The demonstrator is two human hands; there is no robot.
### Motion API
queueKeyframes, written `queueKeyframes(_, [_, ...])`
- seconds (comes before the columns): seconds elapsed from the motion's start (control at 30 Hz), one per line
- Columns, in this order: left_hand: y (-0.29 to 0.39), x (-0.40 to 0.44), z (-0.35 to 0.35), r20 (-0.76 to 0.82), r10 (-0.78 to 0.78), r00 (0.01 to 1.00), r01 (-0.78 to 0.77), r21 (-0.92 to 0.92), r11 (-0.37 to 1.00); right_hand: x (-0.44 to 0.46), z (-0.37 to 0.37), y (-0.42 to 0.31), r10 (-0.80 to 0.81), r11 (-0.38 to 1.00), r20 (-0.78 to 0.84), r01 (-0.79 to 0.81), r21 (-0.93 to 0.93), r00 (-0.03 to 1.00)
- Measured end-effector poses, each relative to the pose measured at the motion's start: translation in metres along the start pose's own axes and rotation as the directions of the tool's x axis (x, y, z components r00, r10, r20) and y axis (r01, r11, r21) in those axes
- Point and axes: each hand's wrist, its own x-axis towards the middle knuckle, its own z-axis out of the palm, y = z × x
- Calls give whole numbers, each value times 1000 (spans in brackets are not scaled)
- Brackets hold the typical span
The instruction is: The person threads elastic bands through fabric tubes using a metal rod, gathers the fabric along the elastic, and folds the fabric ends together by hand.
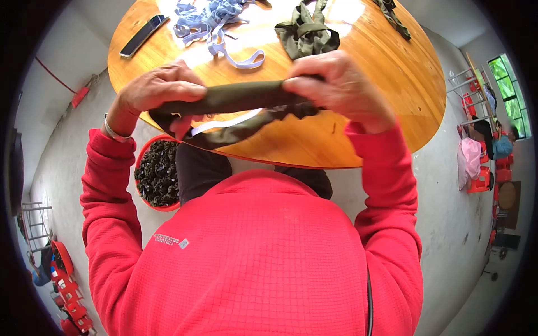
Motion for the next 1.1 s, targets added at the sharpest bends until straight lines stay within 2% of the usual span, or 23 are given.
queueKeyframes(0.07, [-11, -16, -9, -38, 51, 998, -55, -135, 989, -12, -15, 12, -36, 999, -62, 35, -16, 997])
queueKeyframes(0.13, [-11, -23, -11, -68, -49, 997, 34, -197, 980, -19, -16, 8, 91, 996, -32, -91, 20, 995])
queueKeyframes(0.17, [-15, -23, -10, -89, -59, 994, 43, -169, 985, -22, -16, 6, 156, 987, -16, -156, 35, 988])
queueKeyframes(0.27, [-13, -14, 6, -187, -66, 980, 59, -43, 997, -21, -8, 11, 105, 994, -43, -106, -11, 994])
queueKeyframes(0.3, [-12, -12, 9, -202, -74, 977, 61, -71, 996, -21, -5, 13, 78, 996, -66, -81, -32, 995])
queueKeyframes(0.4, [-4, -6, 13, -230, 1, 973, 43, 185, 982, -22, 6, 16, 24, 998, -130, -32, -62, 991])
queueKeyframes(0.47, [-1, -1, 19, -262, 33, 965, 38, 264, 964, -22, 14, 15, 24, 999, -158, -30, -36, 987])
queueKeyframes(0.57, [-9, 6, 22, -270, 87, 959, 34, 415, 909, -17, 29, 26, -16, 995, -172, -2, -102, 985])
queueKeyframes(0.6, [-9, 7, 24, -271, 32, 962, 59, 322, 945, -16, 31, 31, -30, 992, -173, 9, -123, 984])
queueKeyframes(0.63, [-9, 8, 26, -268, -22, 963, 85, 227, 970, -16, 28, 35, -111, 972, -58, 96, -215, 992])
queueKeyframes(0.67, [-9, 9, 27, -261, -77, 962, 113, 129, 985, -14, 25, 31, -206, 935, -78, 173, -309, 975])
queueKeyframes(0.7, [-10, 13, 28, -193, -63, 979, 109, 238, 965, -12, 22, 19, -298, 885, -90, 240, -400, 950])
queueKeyframes(0.73, [-12, 15, 30, -196, -54, 979, 97, 218, 971, -10, 21, 13, -389, 820, -89, 300, -488, 917])
queueKeyframes(0.8, [-12, 20, 35, -202, -35, 979, 72, 178, 981, -6, 24, 12, -379, 830, -80, 300, -471, 922])
queueKeyframes(0.83, [-6, 23, 38, -226, -9, 974, 46, 158, 986, -2, 31, 7, -314, 877, -50, 270, -398, 948])
queueKeyframes(0.93, [3, 22, 36, -162, 38, 986, -34, 25, 999, 0, 37, 4, -144, 972, 21, 146, -187, 989])
queueKeyframes(1.0, [1, 11, 31, -154, -26, 988, -8, -215, 977, -6, 30, -6, 0, 1000, 55, 1, -12, 998])
queueKeyframes(1.07, [-4, 2, 27, -133, -42, 990, -15, -402, 916, -10, 22, -2, 0, 1000, 78, -1, 19, 997])
queueKeyframes(1.1, [-1, 0, 26, -154, -62, 986, 14, -291, 957, -11, 19, -2, -22, 1000, 90, 22, -1, 996])
